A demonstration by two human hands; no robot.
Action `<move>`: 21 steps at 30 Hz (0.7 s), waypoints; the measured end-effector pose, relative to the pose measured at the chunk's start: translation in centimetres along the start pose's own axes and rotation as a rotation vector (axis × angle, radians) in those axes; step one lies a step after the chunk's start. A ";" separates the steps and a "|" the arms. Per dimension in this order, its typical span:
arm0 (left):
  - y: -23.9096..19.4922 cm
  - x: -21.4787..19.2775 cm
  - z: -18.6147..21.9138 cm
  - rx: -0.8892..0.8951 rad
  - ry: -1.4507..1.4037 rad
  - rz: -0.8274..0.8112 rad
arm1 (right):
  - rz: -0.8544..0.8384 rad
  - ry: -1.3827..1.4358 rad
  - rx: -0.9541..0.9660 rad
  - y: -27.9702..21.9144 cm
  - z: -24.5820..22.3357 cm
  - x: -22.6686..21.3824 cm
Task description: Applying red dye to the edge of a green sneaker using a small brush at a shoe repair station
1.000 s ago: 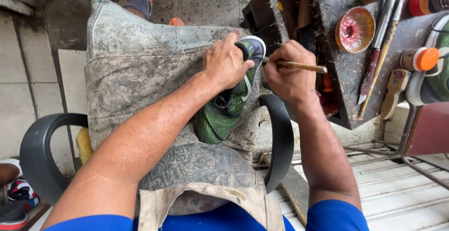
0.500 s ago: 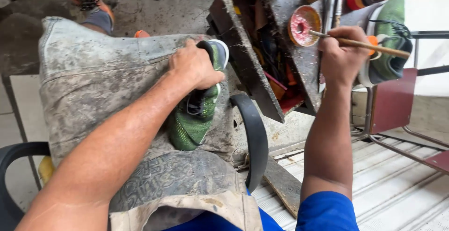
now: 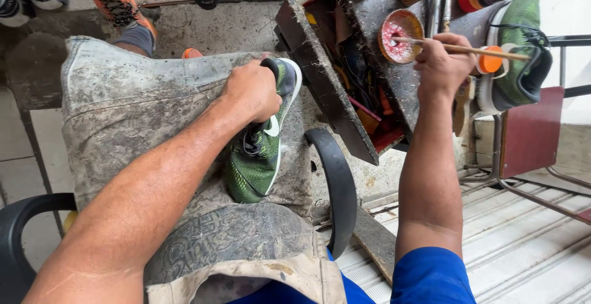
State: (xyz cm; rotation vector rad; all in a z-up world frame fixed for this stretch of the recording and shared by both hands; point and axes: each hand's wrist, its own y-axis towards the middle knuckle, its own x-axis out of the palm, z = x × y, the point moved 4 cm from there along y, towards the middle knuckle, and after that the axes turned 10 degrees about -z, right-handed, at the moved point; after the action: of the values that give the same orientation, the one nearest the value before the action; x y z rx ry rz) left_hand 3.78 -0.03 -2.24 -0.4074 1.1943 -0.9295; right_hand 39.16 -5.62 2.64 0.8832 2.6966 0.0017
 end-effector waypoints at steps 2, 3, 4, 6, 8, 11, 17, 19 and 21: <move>0.1 0.1 -0.1 -0.002 0.007 0.009 | 0.038 0.135 0.019 -0.6 1.0 -0.6; 0.0 0.0 0.0 0.029 0.006 0.032 | 0.085 0.192 -0.035 -1.0 1.4 -1.1; 0.0 -0.1 -0.1 0.057 0.005 0.057 | 0.132 0.252 -0.087 -1.6 1.9 -1.4; 0.5 0.5 -0.5 0.062 0.006 0.050 | 0.049 0.252 -0.127 -5.4 -0.2 0.4; -0.2 -0.3 0.0 0.085 0.016 0.047 | -0.015 0.249 -0.178 -9.0 -2.5 2.4; -1.1 -0.4 -0.3 -0.100 -0.036 -0.175 | -0.311 0.055 -0.308 -13.0 -4.8 6.8; 0.9 0.7 -1.0 0.227 -0.028 0.076 | -0.564 -0.050 -0.511 -14.8 -5.3 11.8; 0.5 0.5 -0.9 0.228 -0.051 0.073 | -0.605 -0.113 -0.527 -15.0 -5.1 12.3; 0.5 0.4 -1.0 0.229 -0.053 0.081 | -0.597 -0.133 -0.566 -15.2 -5.5 12.6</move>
State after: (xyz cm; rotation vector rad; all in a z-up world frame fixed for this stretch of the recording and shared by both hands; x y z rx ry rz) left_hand 3.09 0.11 -3.17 -0.1972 1.0356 -0.9671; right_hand 19.17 -10.20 2.89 -0.0870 2.5108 0.5216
